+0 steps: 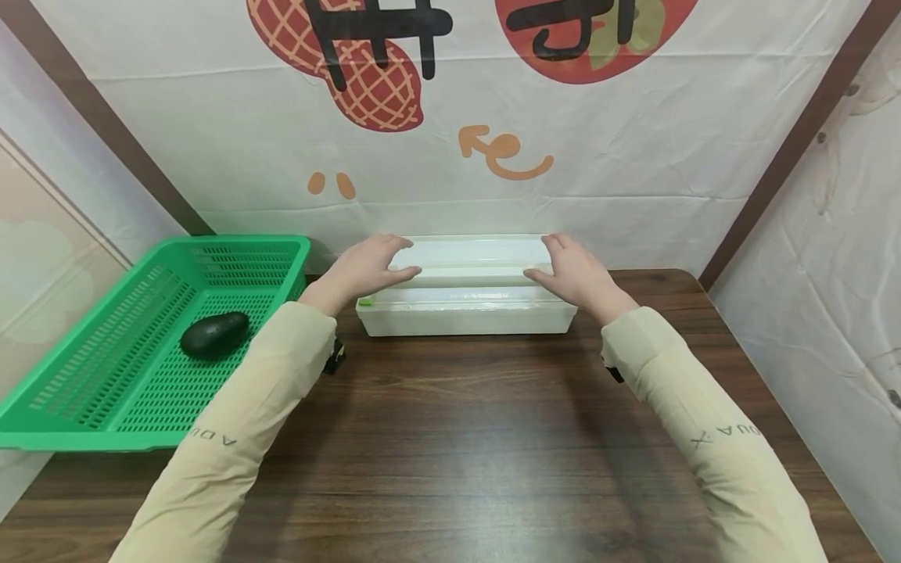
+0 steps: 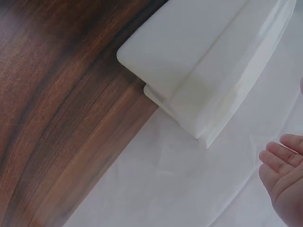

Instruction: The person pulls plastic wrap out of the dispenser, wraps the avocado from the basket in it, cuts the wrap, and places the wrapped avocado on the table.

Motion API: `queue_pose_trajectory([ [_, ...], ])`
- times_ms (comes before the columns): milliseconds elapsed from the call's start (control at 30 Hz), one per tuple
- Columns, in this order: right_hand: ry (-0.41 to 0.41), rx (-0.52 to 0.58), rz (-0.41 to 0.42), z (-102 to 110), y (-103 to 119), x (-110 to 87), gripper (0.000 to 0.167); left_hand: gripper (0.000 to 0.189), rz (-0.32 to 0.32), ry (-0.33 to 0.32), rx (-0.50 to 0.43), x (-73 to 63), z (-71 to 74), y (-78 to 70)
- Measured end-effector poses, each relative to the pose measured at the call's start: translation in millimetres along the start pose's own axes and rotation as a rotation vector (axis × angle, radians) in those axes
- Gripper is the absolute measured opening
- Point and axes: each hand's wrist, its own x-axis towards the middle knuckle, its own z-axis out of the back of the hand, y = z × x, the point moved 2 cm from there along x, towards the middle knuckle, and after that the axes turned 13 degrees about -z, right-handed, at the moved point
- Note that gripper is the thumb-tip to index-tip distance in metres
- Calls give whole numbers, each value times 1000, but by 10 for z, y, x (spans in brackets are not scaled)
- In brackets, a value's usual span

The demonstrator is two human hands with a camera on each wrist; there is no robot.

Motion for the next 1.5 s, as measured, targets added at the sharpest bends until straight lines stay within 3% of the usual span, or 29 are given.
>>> queue_pose_trajectory([
  [633,23,-44,66,-118,63,-166,70,54,-64,45,58,-147,-28,-177],
  [1200,6,-54,112,-207,0,-326,65,54,-7,69,47,-317,-140,-212],
  [1500,-23,-55,184,-276,-29,-388,58,41,-39,19,64,-393,-239,-183],
])
